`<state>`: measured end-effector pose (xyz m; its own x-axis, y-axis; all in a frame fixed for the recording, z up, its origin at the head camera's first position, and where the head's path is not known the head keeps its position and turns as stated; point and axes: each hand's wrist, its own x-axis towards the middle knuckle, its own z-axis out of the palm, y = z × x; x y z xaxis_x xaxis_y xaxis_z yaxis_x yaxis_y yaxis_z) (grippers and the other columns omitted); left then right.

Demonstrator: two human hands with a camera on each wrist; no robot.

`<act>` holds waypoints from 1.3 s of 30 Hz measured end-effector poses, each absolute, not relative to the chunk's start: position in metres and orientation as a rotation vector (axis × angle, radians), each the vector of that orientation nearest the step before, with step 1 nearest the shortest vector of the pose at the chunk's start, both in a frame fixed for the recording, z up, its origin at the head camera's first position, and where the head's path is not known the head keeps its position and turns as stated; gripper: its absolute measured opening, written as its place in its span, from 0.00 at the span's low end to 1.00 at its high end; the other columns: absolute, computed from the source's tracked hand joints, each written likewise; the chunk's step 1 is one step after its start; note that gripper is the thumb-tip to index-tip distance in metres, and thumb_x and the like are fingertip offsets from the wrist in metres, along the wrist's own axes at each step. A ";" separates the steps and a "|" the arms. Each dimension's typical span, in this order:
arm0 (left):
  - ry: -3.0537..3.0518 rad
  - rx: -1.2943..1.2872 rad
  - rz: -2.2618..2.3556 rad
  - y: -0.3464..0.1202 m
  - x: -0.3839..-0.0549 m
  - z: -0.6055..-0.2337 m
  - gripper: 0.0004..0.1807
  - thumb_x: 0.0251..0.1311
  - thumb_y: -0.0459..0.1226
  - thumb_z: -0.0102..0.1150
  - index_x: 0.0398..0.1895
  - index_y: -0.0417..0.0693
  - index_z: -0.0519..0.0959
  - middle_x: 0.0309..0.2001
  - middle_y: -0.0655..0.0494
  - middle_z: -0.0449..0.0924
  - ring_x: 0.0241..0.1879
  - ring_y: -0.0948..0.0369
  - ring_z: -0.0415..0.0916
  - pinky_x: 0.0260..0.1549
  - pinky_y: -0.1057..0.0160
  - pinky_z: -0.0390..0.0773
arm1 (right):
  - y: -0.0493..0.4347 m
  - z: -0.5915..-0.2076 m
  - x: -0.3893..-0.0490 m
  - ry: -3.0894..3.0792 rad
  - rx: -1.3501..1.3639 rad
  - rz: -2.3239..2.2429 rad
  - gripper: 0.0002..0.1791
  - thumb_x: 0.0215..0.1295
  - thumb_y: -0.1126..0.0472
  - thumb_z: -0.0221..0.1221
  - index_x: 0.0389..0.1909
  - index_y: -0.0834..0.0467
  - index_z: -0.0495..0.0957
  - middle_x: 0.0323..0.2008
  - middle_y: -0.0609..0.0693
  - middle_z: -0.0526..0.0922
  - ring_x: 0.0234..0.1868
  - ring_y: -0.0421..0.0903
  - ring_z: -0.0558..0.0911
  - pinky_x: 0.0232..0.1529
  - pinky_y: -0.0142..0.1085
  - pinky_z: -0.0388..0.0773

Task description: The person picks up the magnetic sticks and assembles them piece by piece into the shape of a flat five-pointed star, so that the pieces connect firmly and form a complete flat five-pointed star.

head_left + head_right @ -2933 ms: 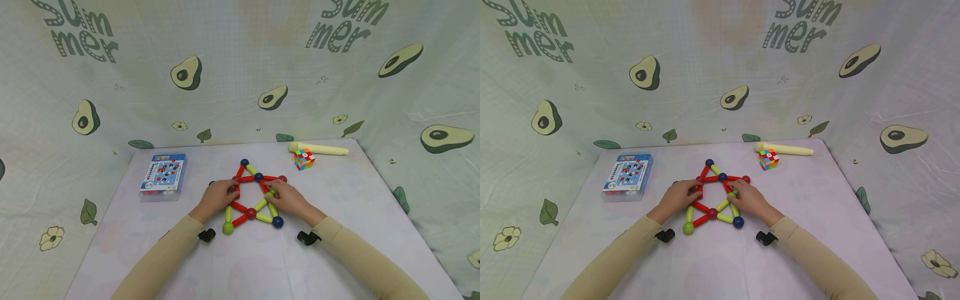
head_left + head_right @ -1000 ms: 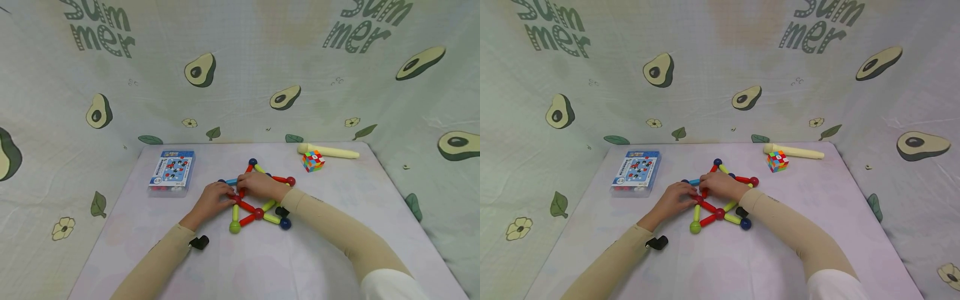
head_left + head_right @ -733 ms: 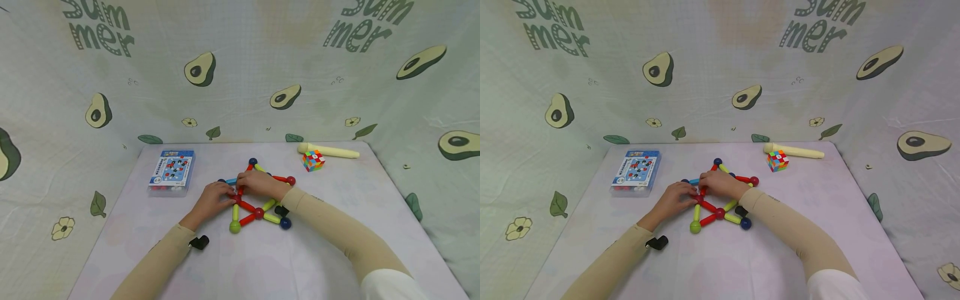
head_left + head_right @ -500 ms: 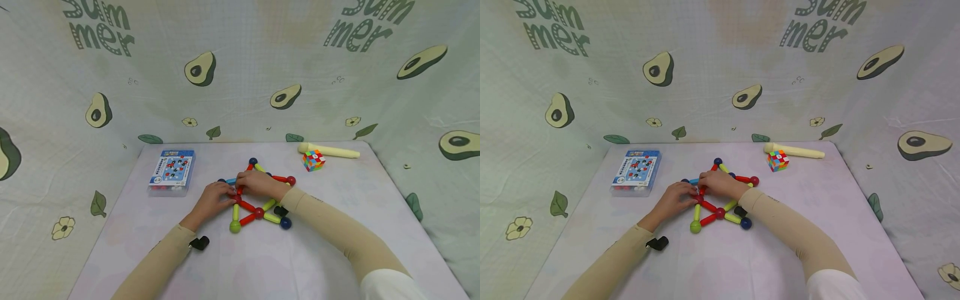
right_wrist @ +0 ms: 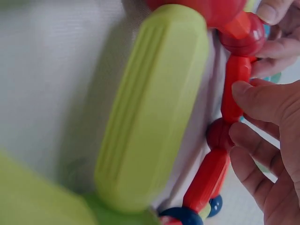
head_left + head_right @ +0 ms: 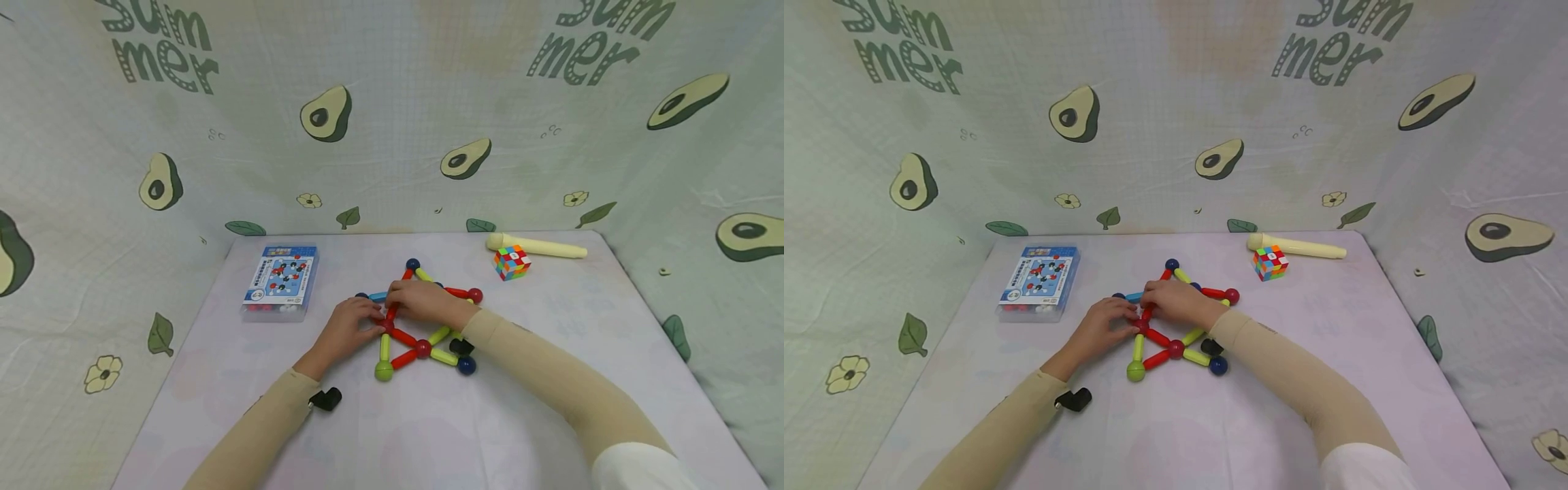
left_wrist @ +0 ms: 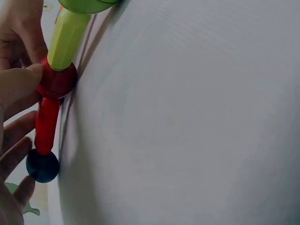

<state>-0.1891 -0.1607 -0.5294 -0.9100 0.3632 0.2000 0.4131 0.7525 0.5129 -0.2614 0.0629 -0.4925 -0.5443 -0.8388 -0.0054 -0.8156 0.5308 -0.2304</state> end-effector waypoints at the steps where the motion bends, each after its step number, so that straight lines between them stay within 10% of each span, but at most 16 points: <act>1: -2.854 -0.608 -0.865 -0.162 -0.189 -0.530 0.11 0.61 0.45 0.73 0.45 0.56 0.87 0.53 0.61 0.81 0.60 0.59 0.71 0.64 0.52 0.70 | 0.065 -0.491 -0.261 2.653 -1.410 -0.328 0.12 0.70 0.60 0.64 0.53 0.49 0.84 0.52 0.45 0.80 0.52 0.43 0.79 0.57 0.36 0.78; 15: -2.900 -0.170 -1.058 -0.176 -0.193 -0.537 0.27 0.71 0.45 0.62 0.71 0.54 0.73 0.67 0.50 0.71 0.65 0.53 0.72 0.63 0.51 0.73 | 0.150 -0.489 -0.252 2.878 -0.950 -0.674 0.12 0.69 0.59 0.64 0.52 0.53 0.85 0.51 0.49 0.82 0.53 0.50 0.76 0.57 0.47 0.77; 29: -2.890 -0.089 -1.111 -0.172 -0.206 -0.536 0.22 0.73 0.44 0.58 0.67 0.51 0.76 0.48 0.51 0.80 0.44 0.55 0.73 0.45 0.58 0.78 | 0.193 -0.509 -0.221 2.904 -0.550 -0.890 0.18 0.69 0.58 0.65 0.58 0.57 0.79 0.45 0.50 0.78 0.38 0.45 0.76 0.38 0.37 0.77; 39: -2.933 -0.142 -0.895 -0.151 -0.185 -0.534 0.33 0.65 0.49 0.64 0.71 0.48 0.72 0.73 0.48 0.61 0.69 0.48 0.63 0.63 0.46 0.72 | 0.178 -0.518 -0.189 2.739 -0.518 -0.924 0.29 0.69 0.51 0.65 0.66 0.56 0.73 0.38 0.44 0.79 0.35 0.43 0.75 0.37 0.36 0.77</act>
